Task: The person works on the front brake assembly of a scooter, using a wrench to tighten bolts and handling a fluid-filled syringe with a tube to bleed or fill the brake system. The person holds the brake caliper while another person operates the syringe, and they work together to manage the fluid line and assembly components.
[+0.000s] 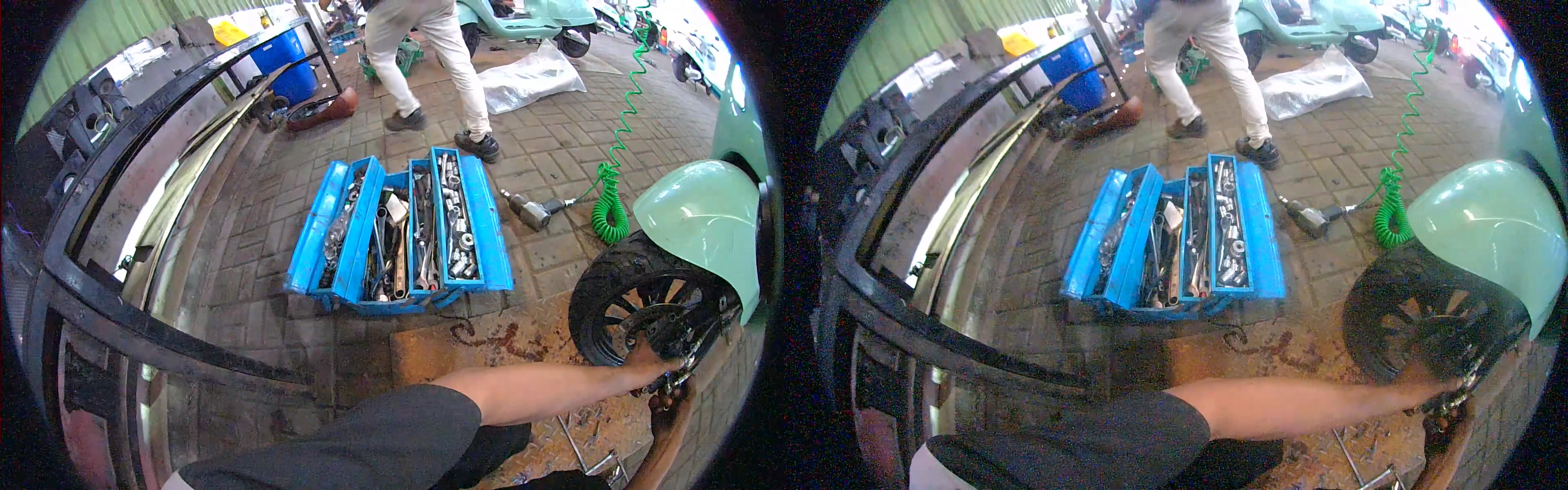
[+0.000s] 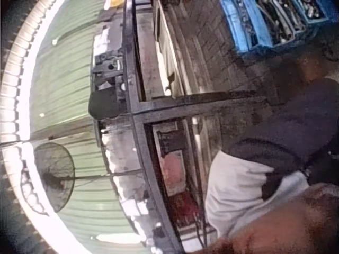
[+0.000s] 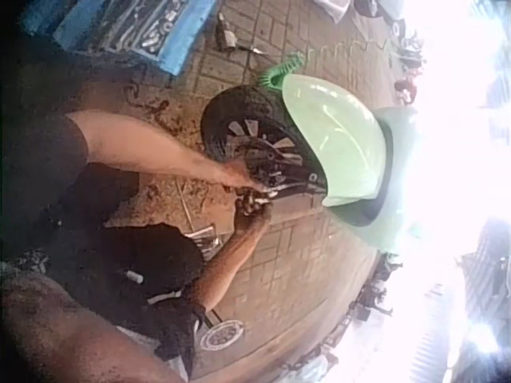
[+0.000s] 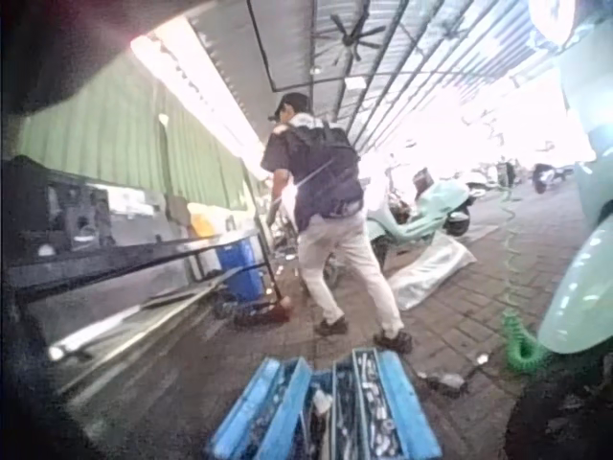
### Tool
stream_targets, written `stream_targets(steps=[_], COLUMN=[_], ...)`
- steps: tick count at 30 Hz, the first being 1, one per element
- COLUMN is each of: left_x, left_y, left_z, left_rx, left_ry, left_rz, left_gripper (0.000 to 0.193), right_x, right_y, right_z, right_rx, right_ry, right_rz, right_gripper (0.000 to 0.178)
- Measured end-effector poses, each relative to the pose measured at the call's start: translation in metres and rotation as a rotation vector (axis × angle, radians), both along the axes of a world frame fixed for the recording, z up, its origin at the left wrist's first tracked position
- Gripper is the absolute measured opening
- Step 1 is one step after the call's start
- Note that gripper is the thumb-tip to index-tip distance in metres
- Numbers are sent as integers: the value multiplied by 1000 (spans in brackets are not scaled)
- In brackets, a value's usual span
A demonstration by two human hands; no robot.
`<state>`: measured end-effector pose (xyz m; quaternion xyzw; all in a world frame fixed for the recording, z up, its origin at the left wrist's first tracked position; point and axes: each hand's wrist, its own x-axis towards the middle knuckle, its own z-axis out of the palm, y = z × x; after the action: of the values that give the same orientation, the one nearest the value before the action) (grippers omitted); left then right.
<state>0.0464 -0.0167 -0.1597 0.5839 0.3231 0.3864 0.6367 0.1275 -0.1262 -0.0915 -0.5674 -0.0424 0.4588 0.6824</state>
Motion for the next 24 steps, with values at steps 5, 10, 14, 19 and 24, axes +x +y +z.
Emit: stream_targets(steps=[5,10,14,19,24], left_x=[2,-2,-3,-4,-10], left_y=[-4,-1,2,4,1], left_z=[5,8,9,13,19], left_rx=[-56,-54,-55,-28,28], left_ry=[-43,-72,-92,-87,-9], left_rz=[-65,-103,-109,-95,-67], left_gripper=[115,111,107,106,106], right_x=[22,20,7,8,22], right_y=[-10,-3,4,-1,-6], right_z=[-17,-18,-11,-16,-33], right_rx=[63,-1,69,32,82], right_ry=[10,10,-29,-143,-220], right_rz=[34,-89,-55,-15,56], right_gripper=[25,22,19,19,33])
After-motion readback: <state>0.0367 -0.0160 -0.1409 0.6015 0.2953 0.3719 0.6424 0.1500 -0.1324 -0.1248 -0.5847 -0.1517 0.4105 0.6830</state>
